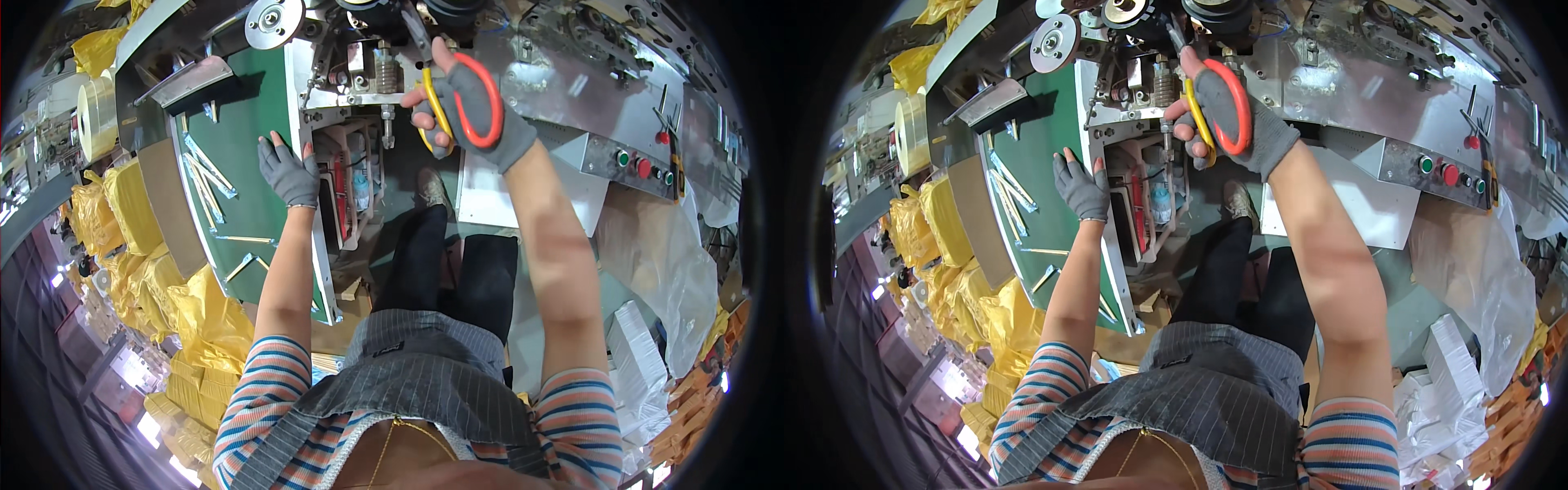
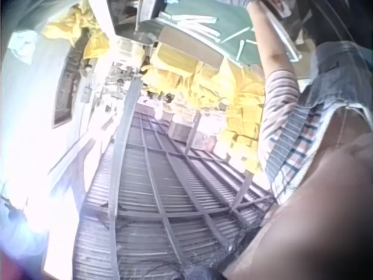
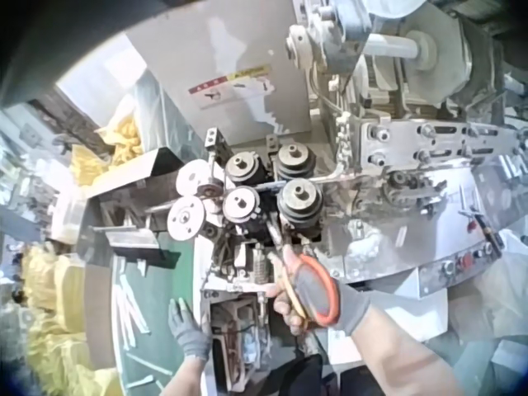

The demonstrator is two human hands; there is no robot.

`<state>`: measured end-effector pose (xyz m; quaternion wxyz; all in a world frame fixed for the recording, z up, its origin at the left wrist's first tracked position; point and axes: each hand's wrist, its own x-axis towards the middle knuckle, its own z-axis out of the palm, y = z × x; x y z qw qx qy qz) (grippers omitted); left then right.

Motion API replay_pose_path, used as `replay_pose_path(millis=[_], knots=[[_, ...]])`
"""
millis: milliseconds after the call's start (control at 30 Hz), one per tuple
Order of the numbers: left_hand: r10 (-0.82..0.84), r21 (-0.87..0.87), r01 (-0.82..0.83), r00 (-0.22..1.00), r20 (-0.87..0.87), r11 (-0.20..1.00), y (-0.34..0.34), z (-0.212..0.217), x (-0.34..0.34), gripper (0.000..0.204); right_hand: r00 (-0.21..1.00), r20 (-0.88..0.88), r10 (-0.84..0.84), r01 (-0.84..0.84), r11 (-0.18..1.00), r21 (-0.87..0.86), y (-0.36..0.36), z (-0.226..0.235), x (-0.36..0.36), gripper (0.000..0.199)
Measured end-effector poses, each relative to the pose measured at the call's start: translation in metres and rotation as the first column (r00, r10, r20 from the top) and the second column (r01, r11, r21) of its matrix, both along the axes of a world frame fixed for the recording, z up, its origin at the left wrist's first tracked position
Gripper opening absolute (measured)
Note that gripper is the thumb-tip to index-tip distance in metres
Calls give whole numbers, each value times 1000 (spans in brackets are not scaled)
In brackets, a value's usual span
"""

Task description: Bundling and packaging thin sticks, likely incense, using a specialized machine and scissors.

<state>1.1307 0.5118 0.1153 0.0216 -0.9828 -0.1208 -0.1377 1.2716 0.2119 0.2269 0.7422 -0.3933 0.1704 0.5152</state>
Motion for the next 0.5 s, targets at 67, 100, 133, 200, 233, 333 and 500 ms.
replay_pose_path(millis=[67,100,133,200,233,333,500], knots=[[9,8,-9,1000,-5,1000,2,0,-2,66,999,3,40,-40,999,34,0,7,2,77],[8,5,-8,1000,-3,1000,3,0,-3,66,993,64,95,-83,982,-169,-1,13,4,75],[2,-1,-2,1000,0,1000,3,0,-3,67,981,114,156,-104,924,-369,-2,17,4,73],[-2,-4,2,1000,5,1000,3,0,-1,67,984,157,79,-5,905,-425,-9,2,7,70],[0,-4,0,1000,10,1000,3,0,-2,67,974,189,123,-31,903,-428,-15,1,11,70],[2,-8,-2,1000,14,1000,4,1,-2,67,941,232,247,-109,869,-483,-22,28,21,71],[-4,-11,4,1000,13,1000,1,3,0,66,899,261,352,-179,839,-515,-27,37,31,68]])
